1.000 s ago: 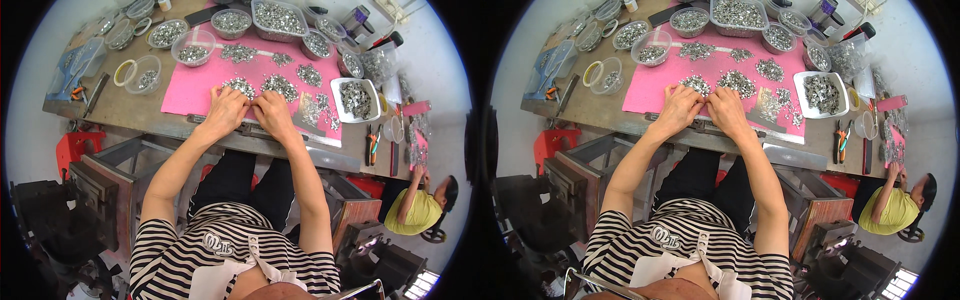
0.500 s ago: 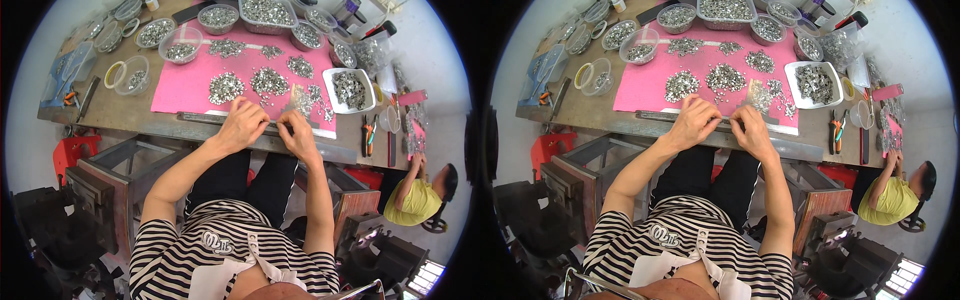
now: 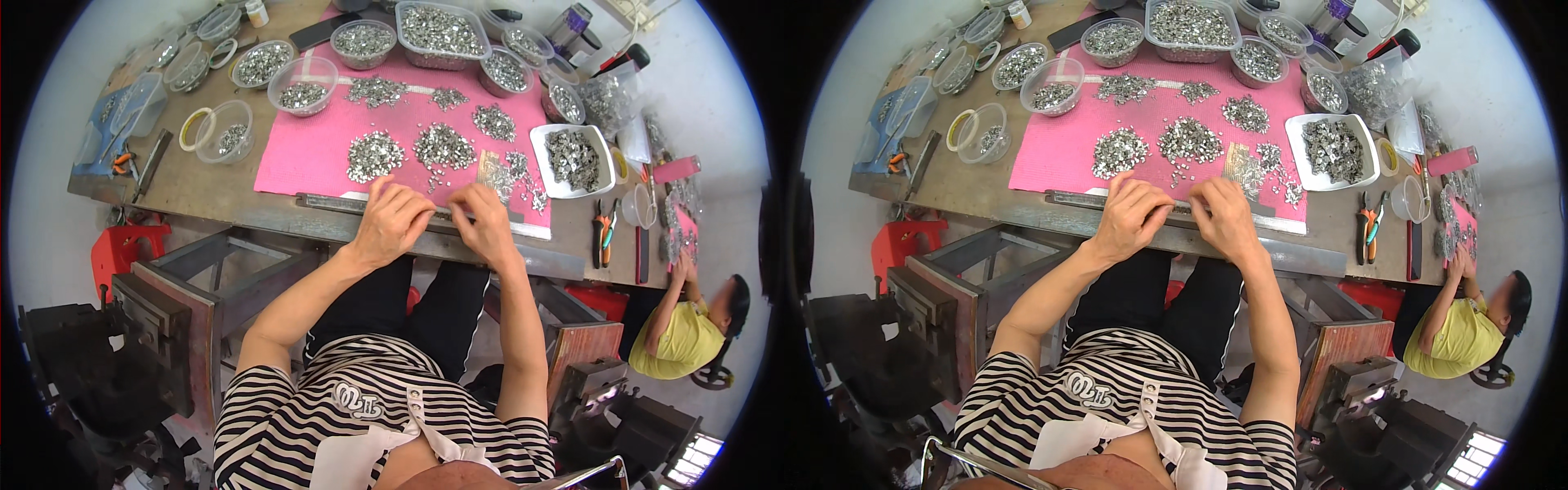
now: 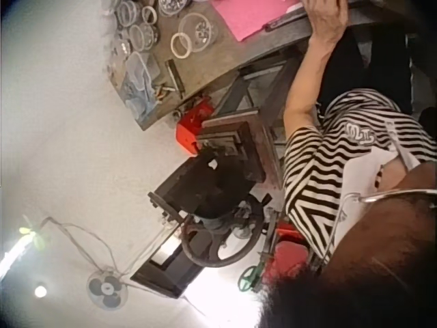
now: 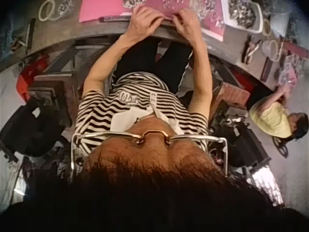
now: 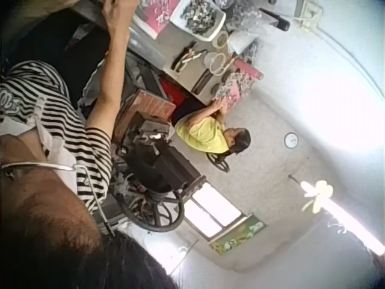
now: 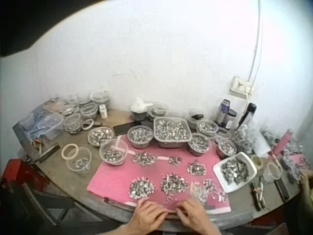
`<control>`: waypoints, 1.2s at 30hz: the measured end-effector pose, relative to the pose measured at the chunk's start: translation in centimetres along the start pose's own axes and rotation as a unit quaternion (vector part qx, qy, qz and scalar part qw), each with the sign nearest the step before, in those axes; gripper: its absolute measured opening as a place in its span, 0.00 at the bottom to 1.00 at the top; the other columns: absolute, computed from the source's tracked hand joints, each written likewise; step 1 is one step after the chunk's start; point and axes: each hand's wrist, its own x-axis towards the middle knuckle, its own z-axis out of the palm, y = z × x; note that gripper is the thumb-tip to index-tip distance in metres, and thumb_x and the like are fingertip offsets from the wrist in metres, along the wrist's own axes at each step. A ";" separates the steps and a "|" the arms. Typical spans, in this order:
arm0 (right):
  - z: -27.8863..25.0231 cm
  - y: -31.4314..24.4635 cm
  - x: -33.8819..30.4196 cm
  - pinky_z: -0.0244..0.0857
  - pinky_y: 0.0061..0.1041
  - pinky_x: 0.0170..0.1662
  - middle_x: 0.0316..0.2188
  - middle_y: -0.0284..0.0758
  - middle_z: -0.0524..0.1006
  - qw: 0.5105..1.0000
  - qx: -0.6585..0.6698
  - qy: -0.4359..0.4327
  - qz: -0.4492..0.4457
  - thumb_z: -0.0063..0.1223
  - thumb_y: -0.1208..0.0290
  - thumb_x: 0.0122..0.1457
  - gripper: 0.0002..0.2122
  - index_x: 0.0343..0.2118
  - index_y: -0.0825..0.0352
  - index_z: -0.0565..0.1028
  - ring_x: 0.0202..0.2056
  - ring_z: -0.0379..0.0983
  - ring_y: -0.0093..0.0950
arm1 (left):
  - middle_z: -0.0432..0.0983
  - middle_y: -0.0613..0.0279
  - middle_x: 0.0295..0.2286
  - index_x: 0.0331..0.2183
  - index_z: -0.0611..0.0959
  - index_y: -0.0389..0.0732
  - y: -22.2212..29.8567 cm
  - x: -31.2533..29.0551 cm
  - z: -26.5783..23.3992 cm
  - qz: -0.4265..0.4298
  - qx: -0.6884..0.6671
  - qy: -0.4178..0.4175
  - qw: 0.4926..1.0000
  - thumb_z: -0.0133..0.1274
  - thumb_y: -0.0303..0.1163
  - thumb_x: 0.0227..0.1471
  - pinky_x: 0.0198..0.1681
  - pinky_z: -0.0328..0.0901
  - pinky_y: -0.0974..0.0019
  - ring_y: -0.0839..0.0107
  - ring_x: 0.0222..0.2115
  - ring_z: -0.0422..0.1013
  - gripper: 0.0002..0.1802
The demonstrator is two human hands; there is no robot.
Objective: The person arranges small metal pieces into a slotted holder by hand, places the holder into a manual press, turns the press wheel, and places more metal pieces into the holder.
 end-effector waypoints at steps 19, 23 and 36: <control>5.1 2.2 6.3 0.61 0.36 0.39 0.27 0.37 0.73 0.995 -0.076 0.035 -0.059 0.59 0.77 0.52 0.04 0.30 0.66 0.75 0.32 0.72 0.38 | 0.77 0.63 0.30 0.32 0.84 0.41 -0.6 -0.3 0.1 -0.035 -0.036 -0.010 0.999 0.64 0.26 0.48 0.48 0.63 0.57 0.62 0.34 0.71 0.06; 2.0 2.4 4.4 0.66 0.32 0.31 0.26 0.38 0.76 1.000 0.003 0.024 0.013 0.59 0.79 0.53 0.03 0.30 0.69 0.76 0.25 0.74 0.33 | 0.77 0.69 0.32 0.34 0.88 0.46 -0.4 -0.8 0.2 -0.016 0.009 -0.023 1.000 0.65 0.29 0.46 0.55 0.59 0.51 0.67 0.36 0.71 0.09; 6.1 2.3 6.5 0.63 0.38 0.43 0.30 0.37 0.74 0.999 -0.020 -0.001 -0.026 0.61 0.73 0.54 0.04 0.32 0.65 0.81 0.38 0.73 0.38 | 0.76 0.70 0.34 0.32 0.87 0.47 0.0 -1.0 0.9 -0.021 0.022 -0.030 0.999 0.65 0.28 0.45 0.61 0.52 0.44 0.68 0.40 0.71 0.08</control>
